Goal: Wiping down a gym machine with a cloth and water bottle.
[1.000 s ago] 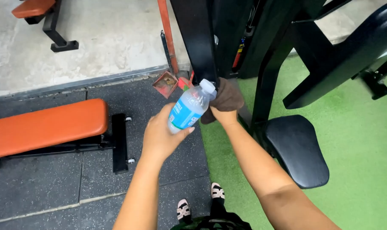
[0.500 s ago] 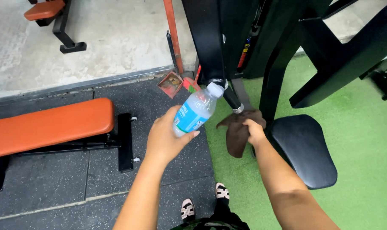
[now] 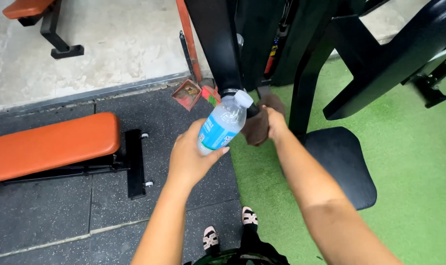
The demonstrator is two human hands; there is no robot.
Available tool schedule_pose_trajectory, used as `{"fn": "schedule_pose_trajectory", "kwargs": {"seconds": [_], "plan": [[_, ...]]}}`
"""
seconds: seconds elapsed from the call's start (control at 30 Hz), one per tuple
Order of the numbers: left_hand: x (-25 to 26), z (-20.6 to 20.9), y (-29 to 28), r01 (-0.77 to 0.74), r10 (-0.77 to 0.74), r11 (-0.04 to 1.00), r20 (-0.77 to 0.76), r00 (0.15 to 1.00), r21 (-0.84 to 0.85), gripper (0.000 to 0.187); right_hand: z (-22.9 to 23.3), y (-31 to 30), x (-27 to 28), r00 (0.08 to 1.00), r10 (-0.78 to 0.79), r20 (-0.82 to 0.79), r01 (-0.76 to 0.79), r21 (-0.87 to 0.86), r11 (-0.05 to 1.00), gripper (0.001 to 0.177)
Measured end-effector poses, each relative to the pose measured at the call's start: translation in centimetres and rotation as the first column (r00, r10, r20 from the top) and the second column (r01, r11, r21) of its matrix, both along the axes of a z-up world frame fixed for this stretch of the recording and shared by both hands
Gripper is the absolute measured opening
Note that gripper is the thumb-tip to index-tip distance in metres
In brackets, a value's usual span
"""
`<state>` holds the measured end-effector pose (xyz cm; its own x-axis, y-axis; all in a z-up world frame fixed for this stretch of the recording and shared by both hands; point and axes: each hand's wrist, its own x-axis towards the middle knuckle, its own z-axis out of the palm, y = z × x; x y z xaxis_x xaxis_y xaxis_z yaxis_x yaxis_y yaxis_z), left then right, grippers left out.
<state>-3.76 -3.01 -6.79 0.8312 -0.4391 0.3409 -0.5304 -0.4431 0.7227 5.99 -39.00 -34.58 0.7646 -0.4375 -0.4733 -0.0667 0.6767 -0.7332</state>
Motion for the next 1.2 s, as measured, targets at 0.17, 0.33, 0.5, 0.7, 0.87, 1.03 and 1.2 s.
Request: {"fn": "schedule_pose_trajectory", "kwargs": {"seconds": [0.17,0.33,0.5,0.7,0.87,1.03,1.2], "plan": [[0.1,-0.2,-0.2,-0.030,0.030,1.000,-0.028,0.999,-0.002,0.069,10.6,2.4,-2.6,0.986,0.077,0.146,-0.003,-0.451,0.893,0.045],[0.6,-0.7,-0.3,-0.056,0.056,0.998,-0.027,0.998,-0.006,0.069,13.2,7.2,-4.6,0.882,0.215,0.420,-0.105,-0.271,0.957,0.046],[1.2,-0.1,0.1,-0.081,0.082,0.997,0.042,0.996,-0.018,0.071,10.6,8.3,-4.4,0.863,0.209,0.461,0.274,-0.773,0.572,0.042],[0.9,1.3,0.2,-0.067,0.069,0.995,0.027,0.997,-0.075,0.066,19.8,4.1,-2.2,0.926,0.179,0.332,-0.027,-0.417,0.909,0.045],[1.0,1.6,-0.6,-0.099,0.098,0.987,-0.011,0.995,-0.126,0.065,25.3,3.4,2.9,0.867,0.355,0.348,-0.104,-0.571,0.814,0.049],[1.6,1.6,-1.8,-0.166,0.168,0.979,0.009,0.986,-0.120,0.067,27.2,5.2,9.0,0.864,0.502,-0.041,-0.307,-0.833,0.461,0.061],[1.6,1.1,-3.0,-0.231,0.232,0.966,-0.009,0.973,-0.119,0.068,25.1,3.8,14.3,0.875,0.461,-0.150,-0.332,-0.878,0.345,0.047]]}}
